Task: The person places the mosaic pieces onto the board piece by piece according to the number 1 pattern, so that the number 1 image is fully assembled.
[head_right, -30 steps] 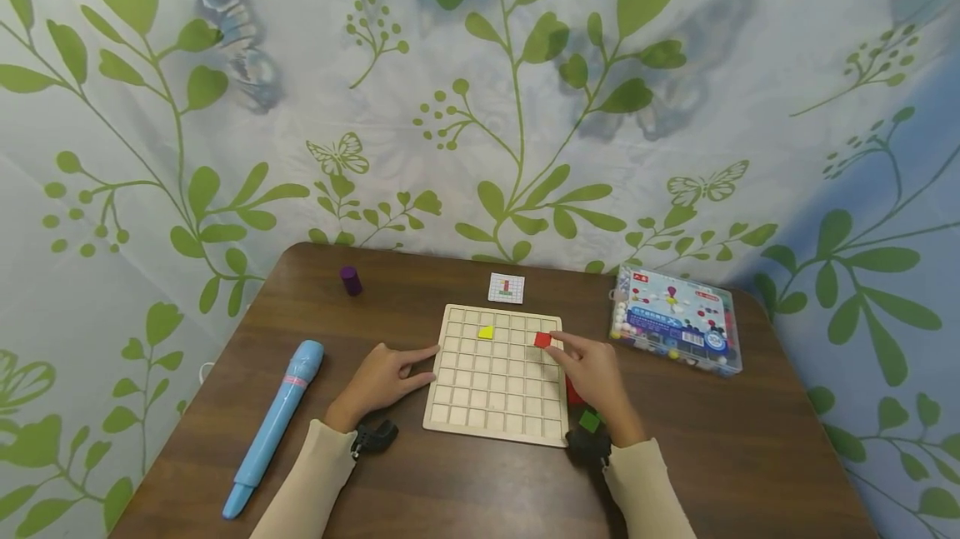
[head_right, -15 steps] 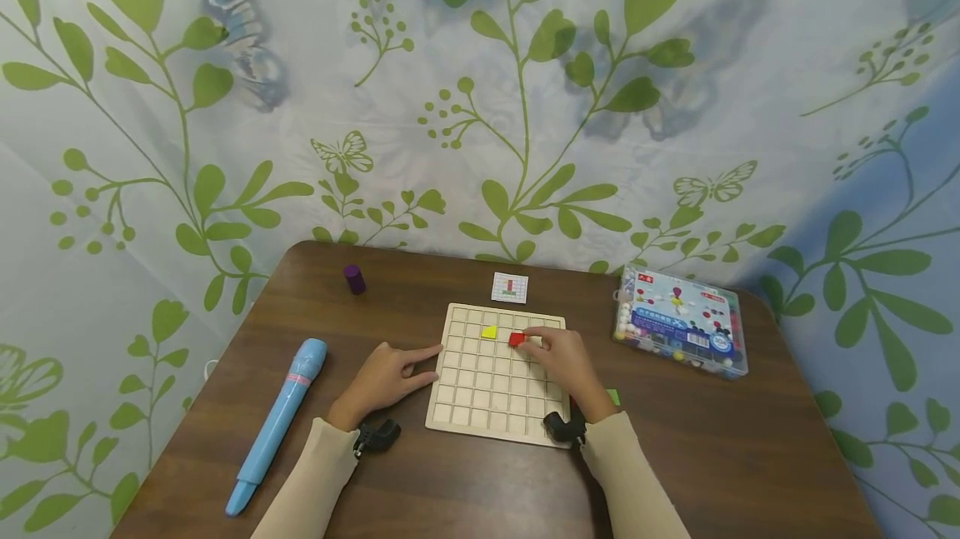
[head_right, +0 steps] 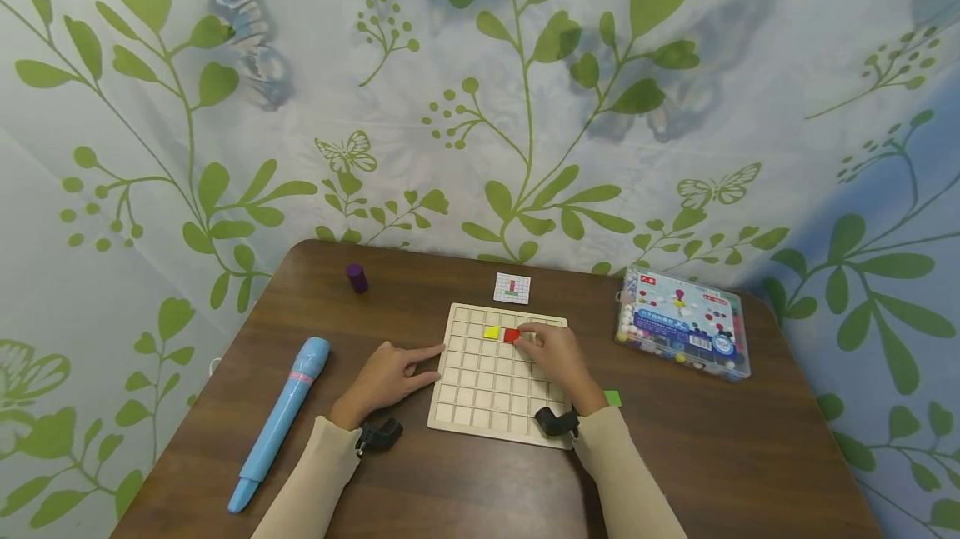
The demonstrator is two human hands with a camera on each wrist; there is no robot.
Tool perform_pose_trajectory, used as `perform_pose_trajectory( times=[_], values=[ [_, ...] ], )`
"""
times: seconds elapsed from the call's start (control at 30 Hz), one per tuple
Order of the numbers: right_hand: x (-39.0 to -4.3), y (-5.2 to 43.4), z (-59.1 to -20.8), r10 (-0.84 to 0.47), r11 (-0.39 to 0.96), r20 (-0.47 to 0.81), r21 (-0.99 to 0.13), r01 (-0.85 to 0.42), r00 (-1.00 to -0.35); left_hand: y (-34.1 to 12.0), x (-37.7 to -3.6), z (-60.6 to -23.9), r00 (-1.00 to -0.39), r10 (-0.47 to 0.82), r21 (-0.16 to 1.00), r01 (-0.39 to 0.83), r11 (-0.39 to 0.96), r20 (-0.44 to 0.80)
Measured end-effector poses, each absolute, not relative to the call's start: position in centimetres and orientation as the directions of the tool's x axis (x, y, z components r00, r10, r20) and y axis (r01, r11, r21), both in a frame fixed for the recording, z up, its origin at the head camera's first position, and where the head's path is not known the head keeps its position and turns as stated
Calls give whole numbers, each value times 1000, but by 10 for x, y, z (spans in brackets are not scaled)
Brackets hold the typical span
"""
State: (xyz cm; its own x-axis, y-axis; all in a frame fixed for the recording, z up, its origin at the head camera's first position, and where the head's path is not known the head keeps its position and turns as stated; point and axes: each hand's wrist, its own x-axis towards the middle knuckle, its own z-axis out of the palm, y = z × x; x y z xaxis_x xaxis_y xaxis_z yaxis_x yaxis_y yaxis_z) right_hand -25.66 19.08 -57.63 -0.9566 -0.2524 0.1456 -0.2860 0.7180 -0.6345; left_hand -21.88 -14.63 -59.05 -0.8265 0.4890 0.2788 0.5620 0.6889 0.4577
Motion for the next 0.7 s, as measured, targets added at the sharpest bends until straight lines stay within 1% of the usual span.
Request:
perform_pose_trajectory(
  times=[0.4, 0.7],
  values=[
    [-258, 186, -575, -237, 739, 100, -627, -246, -966, -145, -218, -590, -842, 484, 463, 537, 705, 240],
    [-260, 185, -578, -251, 749, 114, -606, -268, -961, -145, -218, -589, -837, 483, 470, 545, 695, 256]
  ],
)
